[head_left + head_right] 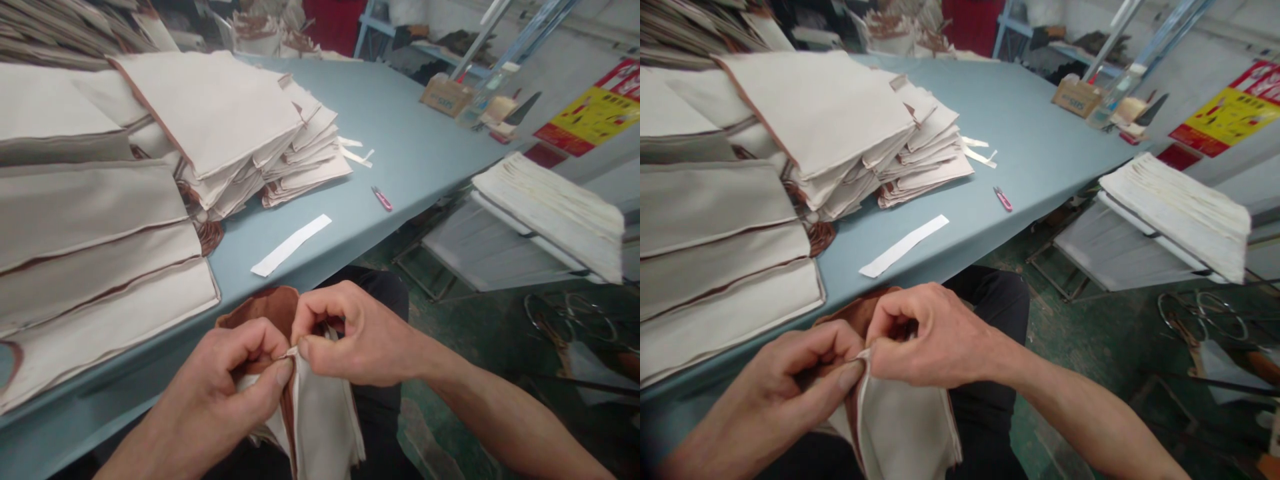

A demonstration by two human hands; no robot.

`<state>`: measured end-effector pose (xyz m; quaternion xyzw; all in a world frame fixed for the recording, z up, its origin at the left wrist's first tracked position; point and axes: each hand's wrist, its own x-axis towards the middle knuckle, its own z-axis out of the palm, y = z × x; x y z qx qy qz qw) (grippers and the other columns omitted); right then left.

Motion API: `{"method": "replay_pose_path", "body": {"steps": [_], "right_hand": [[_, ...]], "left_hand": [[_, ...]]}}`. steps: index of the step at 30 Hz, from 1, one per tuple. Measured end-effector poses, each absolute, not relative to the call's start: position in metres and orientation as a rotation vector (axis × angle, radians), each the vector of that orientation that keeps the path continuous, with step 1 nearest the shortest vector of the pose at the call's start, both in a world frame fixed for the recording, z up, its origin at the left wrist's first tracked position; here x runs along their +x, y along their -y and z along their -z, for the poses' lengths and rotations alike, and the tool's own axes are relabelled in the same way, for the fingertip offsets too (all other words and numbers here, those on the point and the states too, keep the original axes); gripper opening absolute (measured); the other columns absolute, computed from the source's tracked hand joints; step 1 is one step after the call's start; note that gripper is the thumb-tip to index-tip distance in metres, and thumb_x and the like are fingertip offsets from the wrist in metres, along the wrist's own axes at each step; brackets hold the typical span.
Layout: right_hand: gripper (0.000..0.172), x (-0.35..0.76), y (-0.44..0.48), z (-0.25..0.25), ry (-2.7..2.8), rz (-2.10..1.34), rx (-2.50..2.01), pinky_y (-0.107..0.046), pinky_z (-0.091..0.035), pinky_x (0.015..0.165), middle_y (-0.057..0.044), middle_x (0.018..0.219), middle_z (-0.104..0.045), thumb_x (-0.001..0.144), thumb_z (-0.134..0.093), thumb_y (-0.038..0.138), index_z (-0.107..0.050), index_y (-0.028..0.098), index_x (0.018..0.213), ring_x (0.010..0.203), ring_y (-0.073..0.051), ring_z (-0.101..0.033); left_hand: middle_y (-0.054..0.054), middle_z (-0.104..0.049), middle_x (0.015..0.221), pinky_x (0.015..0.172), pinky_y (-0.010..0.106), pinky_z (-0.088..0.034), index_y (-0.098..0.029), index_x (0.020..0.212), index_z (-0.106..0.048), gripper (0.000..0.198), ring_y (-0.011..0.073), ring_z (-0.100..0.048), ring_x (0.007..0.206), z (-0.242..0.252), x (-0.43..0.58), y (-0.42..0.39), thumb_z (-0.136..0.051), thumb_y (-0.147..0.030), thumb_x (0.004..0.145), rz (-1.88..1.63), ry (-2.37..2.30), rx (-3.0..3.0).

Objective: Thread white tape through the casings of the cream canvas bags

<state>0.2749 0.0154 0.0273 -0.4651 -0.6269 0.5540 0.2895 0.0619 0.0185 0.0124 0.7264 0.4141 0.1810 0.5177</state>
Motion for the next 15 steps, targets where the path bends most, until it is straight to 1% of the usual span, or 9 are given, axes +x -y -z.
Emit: {"method": "replay_pose_path", "body": {"steps": [2,4,6,9,12,15], "right_hand": [[0.008,0.273,-0.017,-0.026,1.663,-1.505,-1.239,-0.017,-0.039,0.051,0.004,0.065,-0.065,0.074,-0.063,0.021,-0.069,0.017,0.07,0.057,-0.009,-0.053],[0.009,0.271,-0.017,-0.026,1.724,-1.428,-1.25,-0.017,-0.038,0.052,0.005,0.063,-0.064,0.075,-0.063,0.02,-0.068,0.017,0.069,0.056,-0.009,-0.053],[0.009,0.269,-0.016,-0.027,1.836,-1.28,-1.252,-0.018,-0.036,0.055,0.005,0.063,-0.064,0.076,-0.062,0.015,-0.068,0.017,0.069,0.056,-0.008,-0.054],[0.01,0.267,-0.015,-0.028,2.033,-0.982,-1.233,-0.023,-0.036,0.06,0.004,0.065,-0.067,0.079,-0.063,0.012,-0.069,0.017,0.072,0.059,-0.009,-0.057],[0.013,0.265,-0.015,-0.031,2.244,-0.688,-1.208,-0.028,-0.035,0.063,0.001,0.069,-0.07,0.084,-0.061,0.012,-0.069,0.018,0.075,0.065,-0.013,-0.061],[0.018,0.262,-0.015,-0.035,2.455,-0.522,-1.195,-0.033,-0.034,0.063,-0.003,0.074,-0.073,0.088,-0.056,0.011,-0.068,0.018,0.076,0.07,-0.018,-0.065]], "left_hand": [[-0.007,-0.047,0.054,0.045,0.019,-0.033,-0.022,0.066,-0.057,0.03,0.0099,-0.041,0.048,-0.011,0.061,-0.017,-0.055,-0.035,0.093,-0.461,-1.03,1.714],[-0.008,-0.046,0.053,0.044,0.018,-0.033,-0.022,0.065,-0.055,0.03,0.0095,-0.04,0.047,-0.009,0.06,-0.017,-0.056,-0.035,0.092,-0.486,-1.049,1.699],[-0.008,-0.046,0.053,0.042,0.018,-0.031,-0.022,0.064,-0.054,0.029,0.0087,-0.038,0.046,-0.009,0.059,-0.018,-0.056,-0.033,0.092,-0.509,-1.048,1.721],[-0.008,-0.047,0.054,0.043,0.017,-0.032,-0.022,0.063,-0.055,0.028,0.0082,-0.04,0.047,-0.014,0.058,-0.024,-0.054,-0.028,0.09,-0.517,-1.031,1.863],[-0.009,-0.042,0.053,0.044,0.018,-0.03,-0.022,0.06,-0.051,0.024,0.0077,-0.038,0.048,-0.02,0.057,-0.032,-0.051,-0.021,0.084,-0.525,-1.023,2.094],[-0.009,-0.039,0.052,0.044,0.018,-0.027,-0.022,0.059,-0.044,0.022,0.0071,-0.037,0.046,-0.02,0.059,-0.035,-0.048,-0.017,0.08,-0.544,-1.026,2.21]]}}
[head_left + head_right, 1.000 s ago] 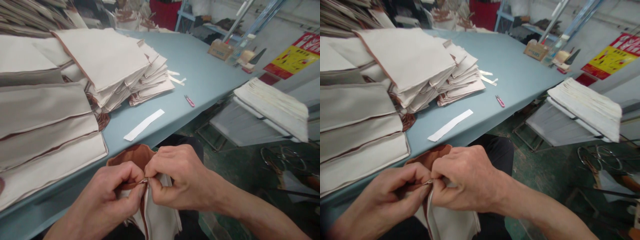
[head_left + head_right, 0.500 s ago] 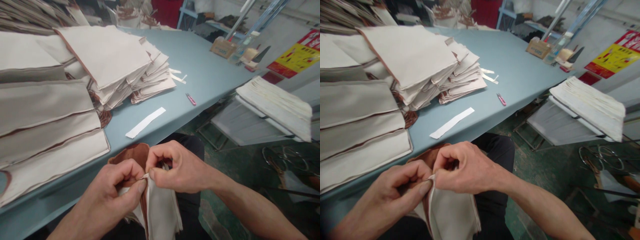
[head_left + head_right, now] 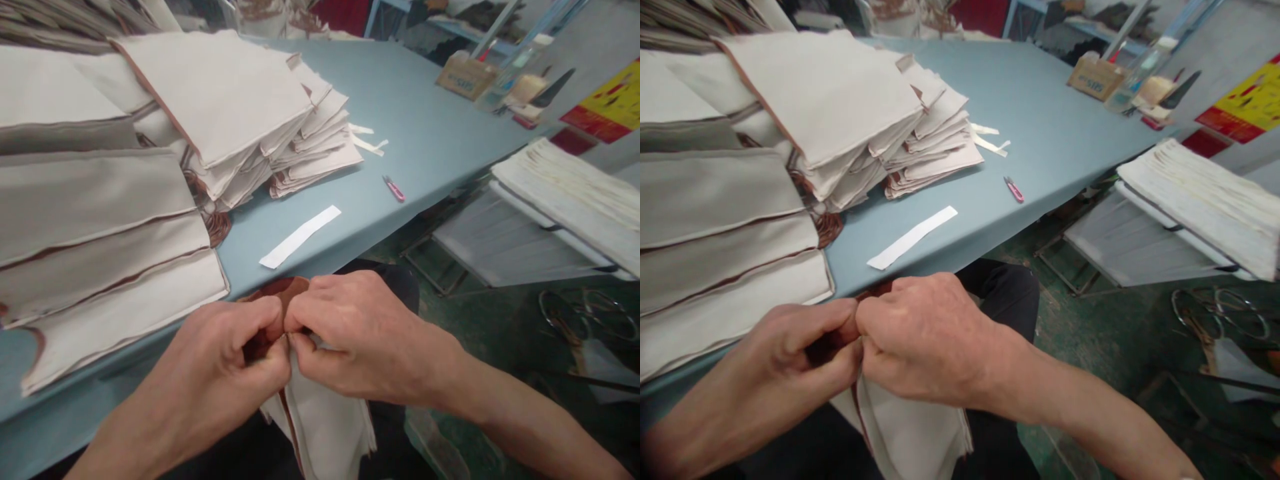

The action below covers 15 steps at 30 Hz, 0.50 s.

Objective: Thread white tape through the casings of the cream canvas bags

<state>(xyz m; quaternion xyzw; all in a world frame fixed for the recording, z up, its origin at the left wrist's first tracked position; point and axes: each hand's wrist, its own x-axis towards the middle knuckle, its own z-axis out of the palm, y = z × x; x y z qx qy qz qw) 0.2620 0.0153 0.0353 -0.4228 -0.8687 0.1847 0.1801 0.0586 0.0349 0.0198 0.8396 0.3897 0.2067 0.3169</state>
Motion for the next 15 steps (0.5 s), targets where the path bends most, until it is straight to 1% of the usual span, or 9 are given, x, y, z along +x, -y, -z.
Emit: {"method": "replay_pose_path", "body": {"steps": [2,4,6,8,10,13,15], "right_hand": [[0.018,0.261,-0.016,-0.036,2.563,-0.513,-1.205,-0.035,-0.036,0.065,-0.007,0.082,-0.076,0.089,-0.055,0.011,-0.068,0.017,0.079,0.077,-0.022,-0.069],[0.015,0.261,-0.018,-0.034,2.578,-0.605,-1.259,-0.036,-0.039,0.068,-0.009,0.089,-0.078,0.09,-0.056,0.012,-0.069,0.016,0.085,0.083,-0.024,-0.072],[0.01,0.263,-0.022,-0.029,2.462,-0.808,-1.304,-0.034,-0.043,0.073,-0.008,0.093,-0.078,0.089,-0.061,0.013,-0.069,0.016,0.093,0.087,-0.023,-0.072],[0.013,0.266,-0.026,-0.023,2.29,-1.024,-1.277,-0.031,-0.044,0.077,-0.003,0.094,-0.077,0.085,-0.066,0.013,-0.067,0.017,0.098,0.085,-0.019,-0.07],[0.016,0.267,-0.029,-0.02,2.189,-1.148,-1.229,-0.029,-0.043,0.077,0.002,0.089,-0.073,0.081,-0.069,0.014,-0.065,0.02,0.095,0.081,-0.016,-0.067],[0.011,0.266,-0.032,-0.017,2.18,-1.14,-1.235,-0.029,-0.038,0.072,0.005,0.077,-0.065,0.077,-0.07,0.016,-0.062,0.021,0.084,0.075,-0.015,-0.06],[0.01,0.265,-0.031,-0.015,2.174,-1.121,-1.23,-0.029,-0.036,0.071,0.005,0.074,-0.061,0.076,-0.069,0.016,-0.061,0.02,0.08,0.073,-0.015,-0.058]], "left_hand": [[-0.009,-0.041,0.05,0.044,0.018,-0.028,-0.022,0.059,-0.043,0.02,0.007,-0.04,0.045,-0.014,0.06,-0.035,-0.046,-0.016,0.078,-0.559,-1.057,2.22],[-0.009,-0.045,0.051,0.045,0.018,-0.031,-0.023,0.06,-0.044,0.021,0.0077,-0.043,0.046,-0.007,0.06,-0.034,-0.046,-0.016,0.08,-0.586,-1.108,2.228],[-0.008,-0.051,0.055,0.048,0.018,-0.036,-0.022,0.063,-0.05,0.024,0.0083,-0.047,0.048,-0.002,0.059,-0.032,-0.048,-0.016,0.086,-0.636,-1.101,2.235],[-0.007,-0.057,0.059,0.051,0.018,-0.039,-0.021,0.068,-0.057,0.026,0.008,-0.05,0.051,-0.002,0.055,-0.032,-0.05,-0.017,0.092,-0.671,-1.047,2.233],[-0.008,-0.059,0.062,0.053,0.017,-0.04,-0.022,0.072,-0.062,0.025,0.0072,-0.052,0.052,-0.005,0.051,-0.031,-0.053,-0.016,0.095,-0.682,-0.994,2.234],[-0.01,-0.065,0.068,0.057,0.015,-0.043,-0.024,0.082,-0.067,0.02,0.0057,-0.057,0.056,-0.011,0.045,-0.032,-0.057,-0.014,0.097,-0.655,-0.956,2.243],[-0.012,-0.07,0.076,0.061,0.013,-0.044,-0.026,0.092,-0.068,0.017,0.0044,-0.062,0.06,-0.011,0.042,-0.031,-0.06,-0.014,0.099,-0.646,-0.935,2.253]]}}
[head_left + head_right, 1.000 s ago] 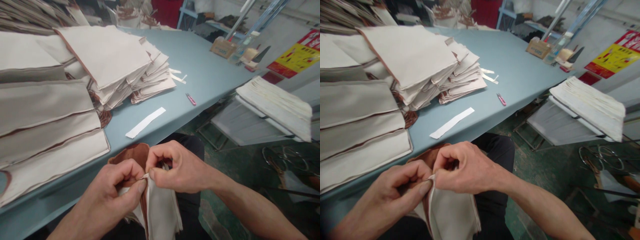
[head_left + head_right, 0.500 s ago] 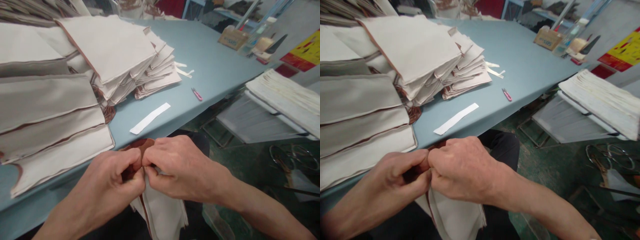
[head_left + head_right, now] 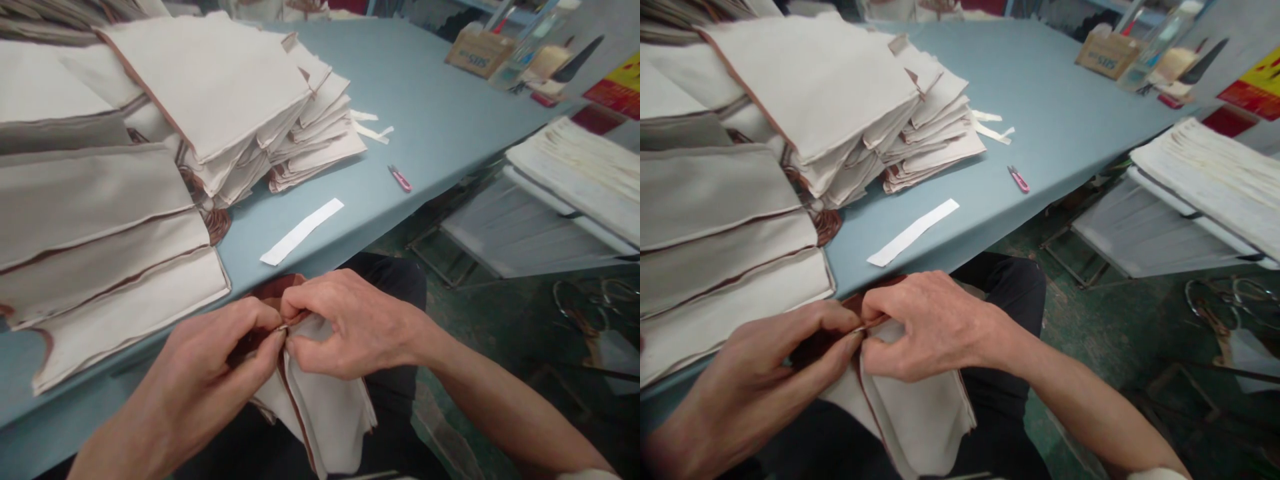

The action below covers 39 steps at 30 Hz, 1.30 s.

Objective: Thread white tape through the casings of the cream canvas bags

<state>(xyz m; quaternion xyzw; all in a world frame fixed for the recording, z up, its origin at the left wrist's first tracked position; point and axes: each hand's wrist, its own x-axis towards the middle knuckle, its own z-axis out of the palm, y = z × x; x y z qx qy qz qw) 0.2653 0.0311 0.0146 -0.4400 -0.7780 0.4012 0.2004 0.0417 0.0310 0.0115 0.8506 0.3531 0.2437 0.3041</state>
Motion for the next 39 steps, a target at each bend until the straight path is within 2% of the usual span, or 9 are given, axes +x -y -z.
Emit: {"method": "replay_pose_path", "body": {"steps": [6,10,15,19,24,29,32,35,39], "right_hand": [[0.008,0.266,-0.027,-0.005,2.059,-1.198,-1.149,-0.026,-0.035,0.069,0.007,0.071,-0.057,0.076,-0.065,0.012,-0.063,0.019,0.078,0.066,-0.011,-0.051],[0.008,0.265,-0.027,0.0,2.029,-1.222,-1.131,-0.025,-0.036,0.069,0.006,0.073,-0.063,0.075,-0.065,0.011,-0.066,0.019,0.079,0.068,-0.011,-0.055],[0.008,0.264,-0.031,0.001,1.986,-1.287,-1.148,-0.023,-0.038,0.068,0.007,0.069,-0.063,0.076,-0.067,0.011,-0.069,0.018,0.076,0.064,-0.01,-0.054],[0.004,0.267,-0.035,0.004,1.88,-1.482,-1.141,-0.022,-0.04,0.066,0.007,0.07,-0.064,0.079,-0.068,0.015,-0.07,0.018,0.076,0.064,-0.01,-0.054],[0.005,0.273,-0.038,0.014,1.633,-1.776,-1.028,-0.022,-0.041,0.065,0.005,0.074,-0.063,0.079,-0.066,0.021,-0.069,0.017,0.079,0.067,-0.01,-0.052],[0.022,0.278,-0.042,0.025,1.371,-2.049,-0.938,-0.022,-0.033,0.058,0.006,0.071,-0.054,0.082,-0.072,0.036,-0.067,0.015,0.082,0.064,-0.01,-0.042],[0.042,0.276,-0.043,0.03,1.319,-2.094,-0.967,-0.024,-0.027,0.054,0.006,0.068,-0.049,0.084,-0.079,0.054,-0.063,0.016,0.077,0.062,-0.009,-0.037],[0.059,0.271,-0.044,0.03,1.299,-2.09,-0.996,-0.024,-0.023,0.053,0.007,0.066,-0.044,0.083,-0.08,0.071,-0.057,0.017,0.071,0.061,-0.008,-0.034],[0.063,0.267,-0.051,0.016,1.482,-2.008,-1.077,-0.024,-0.02,0.052,0.009,0.065,-0.038,0.083,-0.081,0.073,-0.053,0.018,0.068,0.06,-0.007,-0.03]], "left_hand": [[-0.01,-0.076,0.093,0.071,0.011,-0.05,-0.029,0.105,-0.064,0.016,0.005,-0.072,0.074,-0.003,0.036,-0.028,-0.057,-0.014,0.107,-0.607,-0.841,2.283],[-0.004,-0.078,0.102,0.077,0.014,-0.056,-0.029,0.115,-0.062,0.015,0.0094,-0.076,0.083,-0.003,0.032,-0.028,-0.053,-0.017,0.112,-0.599,-0.787,2.356],[0.001,-0.081,0.095,0.068,0.021,-0.06,-0.026,0.125,-0.06,0.017,0.0156,-0.079,0.076,-0.005,0.027,-0.029,-0.046,-0.021,0.115,-0.605,-0.732,2.512],[0.003,-0.082,0.091,0.058,0.022,-0.059,-0.024,0.129,-0.059,0.029,0.0186,-0.081,0.07,0.0,0.025,-0.032,-0.04,-0.012,0.11,-0.586,-0.672,2.642],[0.007,-0.082,0.092,0.057,0.026,-0.062,-0.02,0.136,-0.057,0.039,0.0221,-0.081,0.07,0.012,0.024,-0.034,-0.036,-0.006,0.107,-0.588,-0.642,2.781],[0.01,-0.084,0.104,0.071,0.029,-0.066,-0.021,0.144,-0.056,0.041,0.0243,-0.083,0.087,0.039,0.018,-0.036,-0.04,-0.006,0.109,-0.625,-0.638,2.768],[0.01,-0.084,0.108,0.074,0.03,-0.064,-0.023,0.147,-0.056,0.042,0.0239,-0.082,0.09,0.054,0.017,-0.038,-0.045,-0.008,0.11,-0.732,-0.664,2.729],[0.01,-0.084,0.107,0.076,0.031,-0.063,-0.023,0.143,-0.059,0.039,0.0222,-0.08,0.086,0.06,0.021,-0.037,-0.052,-0.008,0.108,-0.865,-0.663,2.72],[0.009,-0.083,0.108,0.08,0.029,-0.062,-0.021,0.131,-0.063,0.037,0.0189,-0.079,0.089,0.055,0.024,-0.033,-0.059,0.0,0.102,-0.955,-0.675,2.656]]}}
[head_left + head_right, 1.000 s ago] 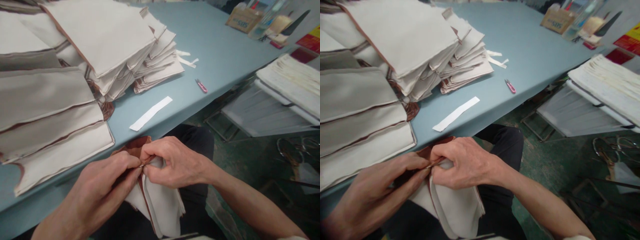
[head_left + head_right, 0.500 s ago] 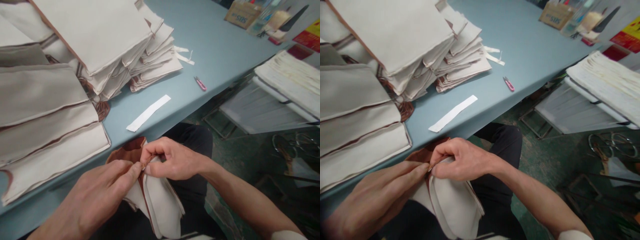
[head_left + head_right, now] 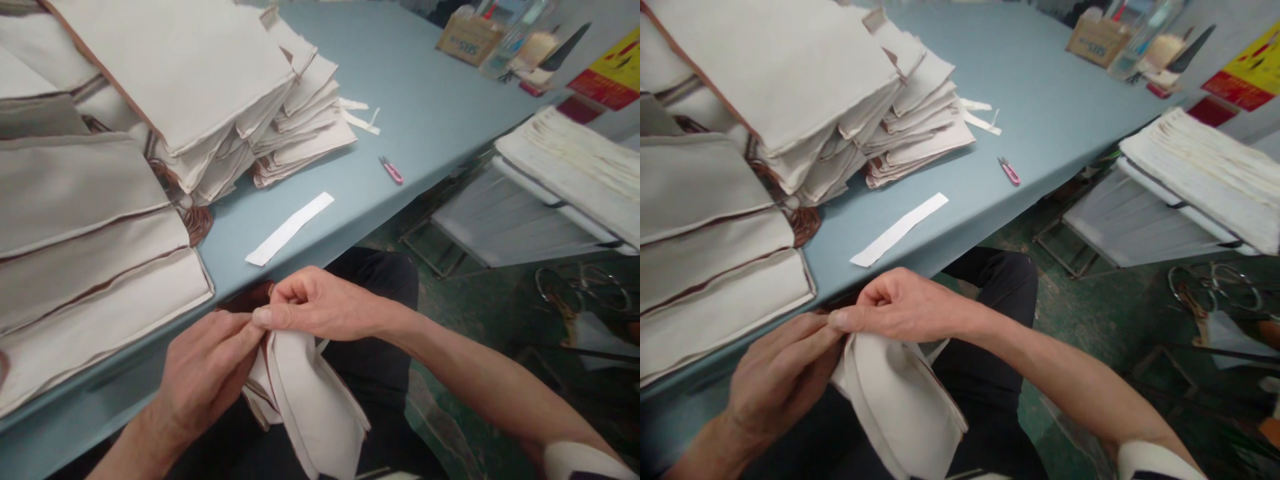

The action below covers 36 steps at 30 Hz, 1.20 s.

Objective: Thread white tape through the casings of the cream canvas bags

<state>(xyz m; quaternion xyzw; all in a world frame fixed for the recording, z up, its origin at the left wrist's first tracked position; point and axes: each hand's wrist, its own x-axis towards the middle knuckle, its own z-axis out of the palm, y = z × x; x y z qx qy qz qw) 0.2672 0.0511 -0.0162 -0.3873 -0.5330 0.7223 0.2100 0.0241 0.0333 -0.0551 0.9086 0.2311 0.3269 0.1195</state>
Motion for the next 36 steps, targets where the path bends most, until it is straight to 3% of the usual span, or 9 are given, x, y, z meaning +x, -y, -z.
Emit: {"method": "replay_pose_path", "body": {"steps": [5,10,15,22,27,30,36], "right_hand": [[0.052,0.277,-0.065,-0.006,1.824,-1.951,-1.05,-0.024,-0.025,0.052,0.007,0.067,-0.045,0.092,-0.079,0.064,-0.062,0.017,0.077,0.062,-0.009,-0.038],[0.043,0.289,-0.063,-0.016,1.934,-1.809,-0.892,-0.025,-0.032,0.058,0.005,0.071,-0.047,0.107,-0.053,0.048,-0.061,0.017,0.078,0.065,-0.011,-0.042],[0.011,0.291,-0.051,-0.019,2.108,-1.468,-1.06,-0.024,-0.038,0.066,0.002,0.081,-0.069,0.092,-0.072,0.027,-0.075,0.016,0.092,0.07,-0.012,-0.057],[0.007,0.284,-0.047,-0.016,2.111,-1.297,-1.107,-0.024,-0.038,0.066,0.004,0.076,-0.069,0.089,-0.07,0.019,-0.072,0.017,0.082,0.069,-0.012,-0.06],[0.008,0.285,-0.047,-0.011,2.085,-1.29,-1.056,-0.024,-0.035,0.063,0.005,0.071,-0.062,0.087,-0.067,0.02,-0.066,0.018,0.079,0.065,-0.011,-0.052],[0.01,0.285,-0.045,-0.006,1.983,-1.359,-1.051,-0.023,-0.038,0.063,0.005,0.072,-0.064,0.087,-0.064,0.022,-0.065,0.018,0.078,0.065,-0.011,-0.054],[0.007,0.282,-0.039,0.0,1.903,-1.38,-1.014,-0.022,-0.041,0.065,0.004,0.075,-0.067,0.086,-0.065,0.022,-0.064,0.018,0.08,0.068,-0.012,-0.059]], "left_hand": [[0.0,-0.084,0.104,0.083,0.023,-0.062,-0.029,0.126,-0.065,0.036,0.0154,-0.082,0.088,0.036,0.024,-0.029,-0.054,-0.003,0.104,-0.82,-0.833,2.468],[0.002,-0.084,0.107,0.082,0.023,-0.063,-0.029,0.132,-0.063,0.026,0.0173,-0.082,0.088,0.024,0.024,-0.028,-0.06,-0.021,0.107,-0.702,-0.869,2.401],[-0.004,-0.083,0.097,0.073,0.018,-0.059,-0.031,0.117,-0.069,0.013,0.0136,-0.079,0.077,0.017,0.024,-0.027,-0.066,-0.031,0.105,-0.654,-0.983,2.245],[-0.008,-0.077,0.08,0.058,0.015,-0.049,-0.028,0.1,-0.069,0.013,0.0081,-0.069,0.061,0.0,0.035,-0.041,-0.06,-0.02,0.105,-0.583,-0.848,2.248],[-0.001,-0.084,0.103,0.075,0.017,-0.059,-0.029,0.122,-0.067,0.021,0.0135,-0.08,0.082,0.002,0.028,-0.046,-0.058,-0.017,0.107,-0.538,-0.778,2.428],[0.003,-0.085,0.109,0.085,0.021,-0.063,-0.026,0.129,-0.064,0.024,0.0174,-0.083,0.09,0.003,0.028,-0.043,-0.055,-0.016,0.109,-0.624,-0.732,2.579],[0.003,-0.086,0.094,0.074,0.027,-0.063,-0.022,0.107,-0.068,0.014,0.0195,-0.083,0.076,-0.003,0.046,-0.042,-0.055,-0.015,0.107,-0.739,-0.752,2.728]]}}
